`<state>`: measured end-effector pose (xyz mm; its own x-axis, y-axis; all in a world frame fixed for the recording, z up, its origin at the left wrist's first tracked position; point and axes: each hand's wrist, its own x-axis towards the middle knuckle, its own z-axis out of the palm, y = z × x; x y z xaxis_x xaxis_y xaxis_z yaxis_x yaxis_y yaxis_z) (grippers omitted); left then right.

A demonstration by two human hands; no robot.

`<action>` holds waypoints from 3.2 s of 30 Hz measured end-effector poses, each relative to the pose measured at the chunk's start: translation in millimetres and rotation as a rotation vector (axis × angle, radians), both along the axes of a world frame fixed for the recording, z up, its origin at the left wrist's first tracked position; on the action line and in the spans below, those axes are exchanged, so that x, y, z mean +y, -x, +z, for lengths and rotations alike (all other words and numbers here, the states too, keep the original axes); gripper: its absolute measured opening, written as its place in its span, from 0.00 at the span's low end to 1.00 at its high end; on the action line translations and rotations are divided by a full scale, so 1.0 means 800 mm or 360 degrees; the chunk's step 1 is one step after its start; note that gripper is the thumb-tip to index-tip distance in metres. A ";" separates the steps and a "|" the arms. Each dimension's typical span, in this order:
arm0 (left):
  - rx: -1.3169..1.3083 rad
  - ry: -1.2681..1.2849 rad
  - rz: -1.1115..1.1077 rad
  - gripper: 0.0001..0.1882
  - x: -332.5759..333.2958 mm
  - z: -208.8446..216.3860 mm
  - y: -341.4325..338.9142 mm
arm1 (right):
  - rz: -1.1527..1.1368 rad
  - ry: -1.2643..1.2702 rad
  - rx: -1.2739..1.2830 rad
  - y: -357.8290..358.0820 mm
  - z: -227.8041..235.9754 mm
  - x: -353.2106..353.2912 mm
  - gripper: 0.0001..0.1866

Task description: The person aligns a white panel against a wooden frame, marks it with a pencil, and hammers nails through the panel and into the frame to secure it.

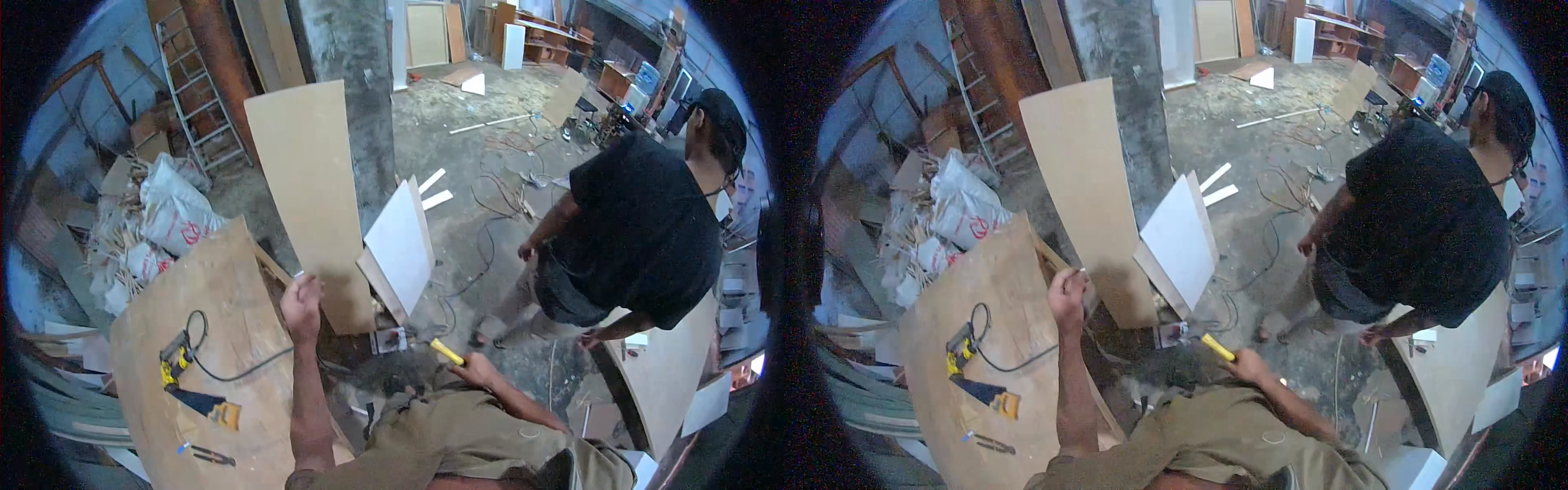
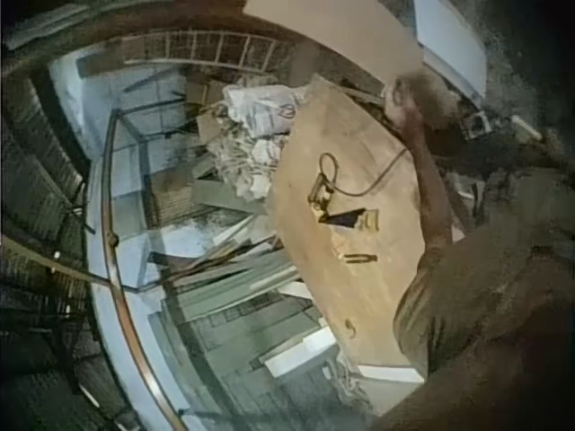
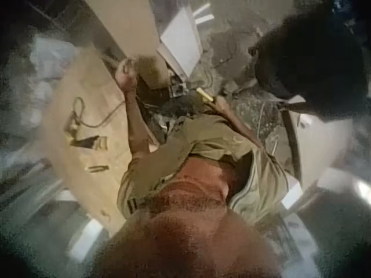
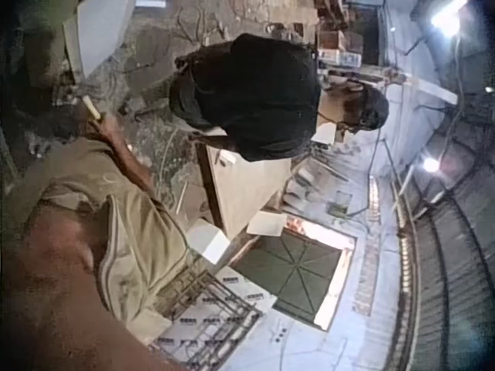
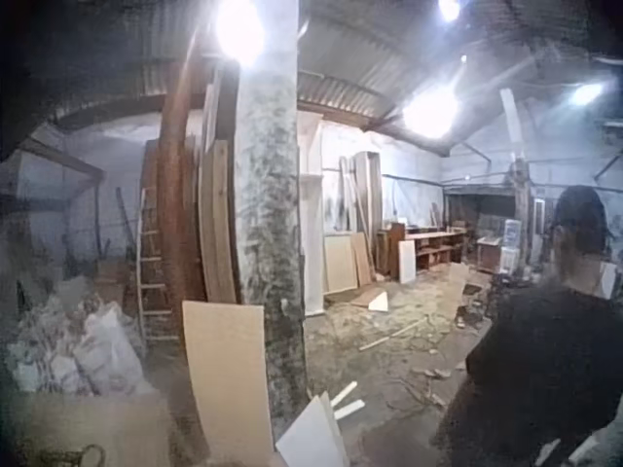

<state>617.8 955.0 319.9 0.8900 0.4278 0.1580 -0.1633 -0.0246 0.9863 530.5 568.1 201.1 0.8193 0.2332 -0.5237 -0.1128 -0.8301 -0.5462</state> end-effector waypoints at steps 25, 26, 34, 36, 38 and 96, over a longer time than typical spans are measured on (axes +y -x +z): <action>-0.1611 -0.2242 0.0623 0.07 -0.054 0.434 -0.542 | -0.0701 -0.0741 -0.0328 -0.388 0.002 -0.060 0.16; -0.1649 -0.2245 0.0622 0.07 -0.052 0.433 -0.544 | -0.0642 -0.0838 -0.0433 -0.409 0.015 -0.061 0.15; -0.1692 -0.2360 0.0764 0.07 -0.035 0.456 -0.546 | -0.0593 -0.1156 -0.0563 -0.498 0.134 -0.016 0.13; -0.1740 -0.2362 0.0774 0.06 -0.037 0.457 -0.547 | -0.0591 -0.1196 -0.0545 -0.503 0.130 0.003 0.14; -0.1729 -0.2364 0.0826 0.06 -0.040 0.454 -0.540 | -0.0572 -0.1208 -0.0512 -0.500 0.137 0.020 0.14; -0.1552 -0.1981 0.0901 0.12 -0.039 0.452 -0.535 | 0.0386 -0.0780 -0.2630 -0.661 0.549 0.183 0.15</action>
